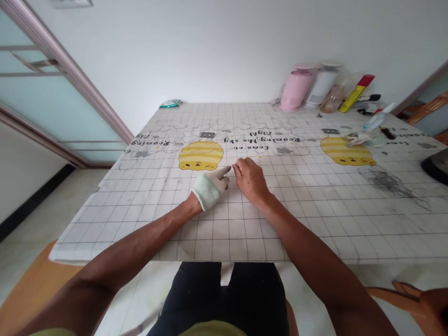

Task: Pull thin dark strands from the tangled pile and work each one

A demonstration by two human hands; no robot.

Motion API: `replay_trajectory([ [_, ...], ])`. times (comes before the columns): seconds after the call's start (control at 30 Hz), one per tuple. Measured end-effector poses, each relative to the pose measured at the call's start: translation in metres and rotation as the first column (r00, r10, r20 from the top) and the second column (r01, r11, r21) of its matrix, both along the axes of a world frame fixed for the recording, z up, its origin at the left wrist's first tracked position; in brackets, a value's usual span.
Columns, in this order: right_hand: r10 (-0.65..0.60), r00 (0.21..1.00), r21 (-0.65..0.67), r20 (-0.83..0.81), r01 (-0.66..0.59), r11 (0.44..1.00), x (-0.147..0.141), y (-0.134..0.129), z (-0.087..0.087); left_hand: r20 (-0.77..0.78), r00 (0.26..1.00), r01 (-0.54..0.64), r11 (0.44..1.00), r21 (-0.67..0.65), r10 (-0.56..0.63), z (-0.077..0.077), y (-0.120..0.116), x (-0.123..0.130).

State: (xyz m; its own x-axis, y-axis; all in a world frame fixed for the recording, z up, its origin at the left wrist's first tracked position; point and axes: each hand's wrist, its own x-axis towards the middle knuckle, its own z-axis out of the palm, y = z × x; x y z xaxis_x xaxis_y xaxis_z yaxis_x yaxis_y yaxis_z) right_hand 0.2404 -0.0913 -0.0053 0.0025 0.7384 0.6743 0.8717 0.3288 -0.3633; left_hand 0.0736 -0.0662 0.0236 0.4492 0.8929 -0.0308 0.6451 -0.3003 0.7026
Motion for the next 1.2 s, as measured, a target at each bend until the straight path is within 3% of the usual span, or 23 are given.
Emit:
replay_trajectory([
  [0.23,0.036,0.992,-0.012,-0.118,-0.038,0.999,0.001,-0.002,0.006,0.014,1.0,-0.025,1.0,-0.003,0.025,-0.005,0.004,0.003],
  [0.47,0.139,0.99,-0.031,0.014,-0.139,0.99,0.012,-0.009,0.004,0.046,0.999,-0.008,1.0,0.021,0.007,-0.003,0.001,-0.005],
  [0.7,0.309,0.948,-0.129,0.078,-0.298,0.946,0.024,-0.011,0.017,0.12,0.993,-0.003,1.0,-0.031,0.007,-0.006,-0.004,-0.006],
  [0.97,0.239,0.953,-0.114,-0.188,-0.262,0.958,0.035,-0.011,0.029,0.24,0.964,-0.091,0.99,-0.104,0.114,0.006,0.001,-0.004],
  [1.2,0.256,0.963,0.0,-0.081,-0.257,0.967,0.025,-0.008,0.015,0.287,0.943,-0.138,0.982,-0.128,0.17,0.007,0.004,-0.005],
])
